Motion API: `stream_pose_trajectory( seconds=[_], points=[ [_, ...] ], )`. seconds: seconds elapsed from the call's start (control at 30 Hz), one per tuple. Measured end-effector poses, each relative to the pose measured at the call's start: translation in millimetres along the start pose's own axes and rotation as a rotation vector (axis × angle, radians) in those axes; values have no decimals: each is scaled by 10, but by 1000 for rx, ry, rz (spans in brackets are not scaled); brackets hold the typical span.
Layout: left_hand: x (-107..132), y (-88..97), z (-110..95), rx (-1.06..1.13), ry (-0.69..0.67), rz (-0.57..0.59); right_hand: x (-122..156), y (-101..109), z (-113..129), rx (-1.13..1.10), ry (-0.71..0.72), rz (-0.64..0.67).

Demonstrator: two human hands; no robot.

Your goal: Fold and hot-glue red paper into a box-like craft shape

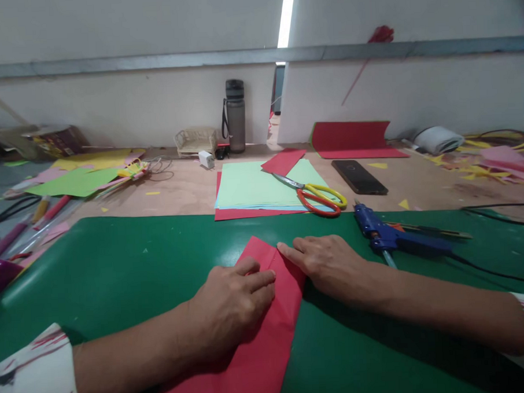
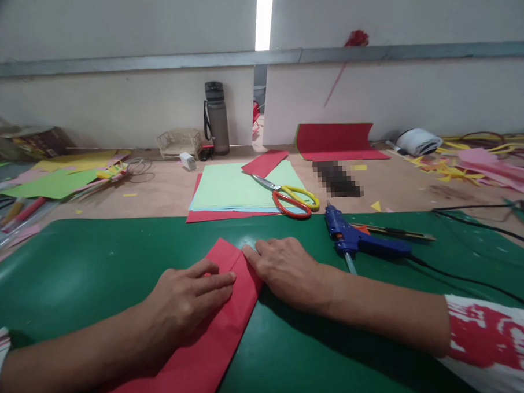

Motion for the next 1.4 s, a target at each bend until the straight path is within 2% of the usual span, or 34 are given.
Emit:
stream_pose_trajectory(
  seconds=[0.13, 0.23, 0.4, 0.5, 0.67, 0.8, 0.93, 1.17, 1.3, 1.4],
  points=[
    [-29, 8, -60, -21, 71, -29, 74, -4, -65, 8, -57, -143],
    [-96, 54, -134, -47, 142, 72, 165, -1, -112, -16, -63, -242],
    [-334, 195, -286, -52, 297, 286, 262, -45, -116, -130, -30, -279],
    [-448, 276, -366, -55, 288, 336, 298, -74, -107, -160, -2, -291],
    [-378, 228, -406, -94, 180, 313, 360, -72, -188, -167, -38, -294],
    [-263, 124, -379, -103, 185, 300, 351, -38, -243, -242, -44, -259],
    [-247, 129, -376, -74, 169, 315, 277, 25, -191, -312, -6, -193],
    [-251, 152, -382, -33, 188, 287, 221, 35, -10, -212, 131, -93],
    [-226, 159, -376, 30, 223, 278, 222, 0, 20, -172, 130, -79],
    [-194, 145, -309, 110, 310, 231, 206, -22, 26, -181, 111, -88]
  ],
)
Point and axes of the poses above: each hand's wrist, its own x-axis away from the middle knuckle, its own y-axis out of the back of the hand, z = x × y, the point moved 1 cm from there along -x, towards the middle knuckle, and after that the axes turned 4 degrees about -x, right-handed, at the moved point
